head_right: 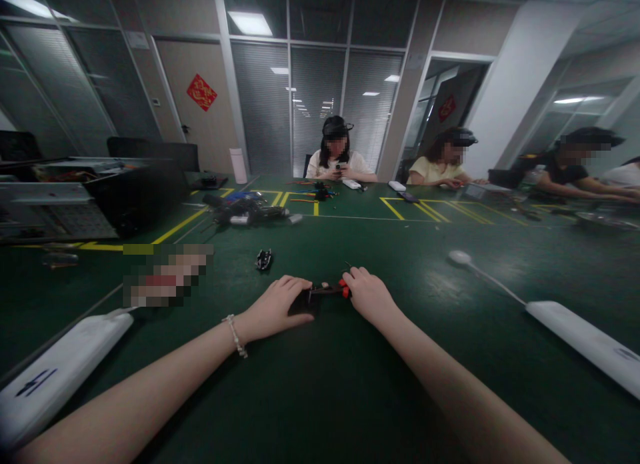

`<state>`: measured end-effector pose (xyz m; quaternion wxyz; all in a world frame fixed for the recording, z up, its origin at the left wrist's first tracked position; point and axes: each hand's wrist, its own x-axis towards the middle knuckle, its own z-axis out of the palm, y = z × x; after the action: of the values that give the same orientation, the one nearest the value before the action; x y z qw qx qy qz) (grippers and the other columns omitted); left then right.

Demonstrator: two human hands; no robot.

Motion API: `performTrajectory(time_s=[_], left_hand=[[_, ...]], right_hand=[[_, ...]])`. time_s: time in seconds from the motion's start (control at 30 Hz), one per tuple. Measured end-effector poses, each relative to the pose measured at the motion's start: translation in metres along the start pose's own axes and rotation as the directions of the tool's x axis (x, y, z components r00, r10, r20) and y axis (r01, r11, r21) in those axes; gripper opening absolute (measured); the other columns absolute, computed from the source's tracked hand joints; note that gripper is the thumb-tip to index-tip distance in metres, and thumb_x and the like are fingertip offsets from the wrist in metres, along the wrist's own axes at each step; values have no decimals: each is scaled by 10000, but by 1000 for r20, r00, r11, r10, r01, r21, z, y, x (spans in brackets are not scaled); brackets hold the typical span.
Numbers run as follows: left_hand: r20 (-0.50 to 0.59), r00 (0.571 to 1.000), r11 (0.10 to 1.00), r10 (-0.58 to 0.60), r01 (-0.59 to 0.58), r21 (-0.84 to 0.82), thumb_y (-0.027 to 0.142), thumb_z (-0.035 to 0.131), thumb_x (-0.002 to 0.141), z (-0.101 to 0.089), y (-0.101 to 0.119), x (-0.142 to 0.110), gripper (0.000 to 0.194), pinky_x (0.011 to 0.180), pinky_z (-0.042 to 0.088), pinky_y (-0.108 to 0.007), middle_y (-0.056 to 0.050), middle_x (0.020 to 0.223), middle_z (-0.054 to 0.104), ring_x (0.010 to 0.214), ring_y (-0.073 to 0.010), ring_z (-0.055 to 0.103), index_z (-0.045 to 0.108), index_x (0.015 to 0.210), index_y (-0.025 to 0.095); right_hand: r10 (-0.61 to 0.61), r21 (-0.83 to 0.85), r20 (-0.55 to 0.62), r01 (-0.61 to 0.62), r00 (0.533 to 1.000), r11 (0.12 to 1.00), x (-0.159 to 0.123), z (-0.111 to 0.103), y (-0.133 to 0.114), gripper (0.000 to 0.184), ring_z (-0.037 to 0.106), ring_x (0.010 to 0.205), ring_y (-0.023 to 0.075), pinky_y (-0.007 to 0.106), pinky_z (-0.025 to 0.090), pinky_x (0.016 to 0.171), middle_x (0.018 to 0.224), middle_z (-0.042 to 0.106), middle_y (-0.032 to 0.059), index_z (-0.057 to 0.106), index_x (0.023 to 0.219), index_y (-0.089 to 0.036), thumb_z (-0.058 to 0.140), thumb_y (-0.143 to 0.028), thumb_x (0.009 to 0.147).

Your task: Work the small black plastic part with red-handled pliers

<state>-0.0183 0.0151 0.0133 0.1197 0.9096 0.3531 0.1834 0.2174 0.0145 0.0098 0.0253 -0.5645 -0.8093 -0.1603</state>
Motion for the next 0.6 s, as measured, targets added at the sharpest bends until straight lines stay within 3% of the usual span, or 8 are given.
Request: performTrajectory(time_s=[0.6], left_hand=[[12, 1000, 1000, -8, 8, -3, 551, 508, 749, -2, 1, 0, 541, 879, 361, -403, -53, 1190, 480, 1070, -248, 415, 421, 1166, 217]], right_hand=[[7, 0, 9, -7, 1000, 1000, 0, -6, -2, 392, 509, 902, 203, 297, 459, 715, 1024, 549, 101, 537, 1035, -153, 498, -73, 653]])
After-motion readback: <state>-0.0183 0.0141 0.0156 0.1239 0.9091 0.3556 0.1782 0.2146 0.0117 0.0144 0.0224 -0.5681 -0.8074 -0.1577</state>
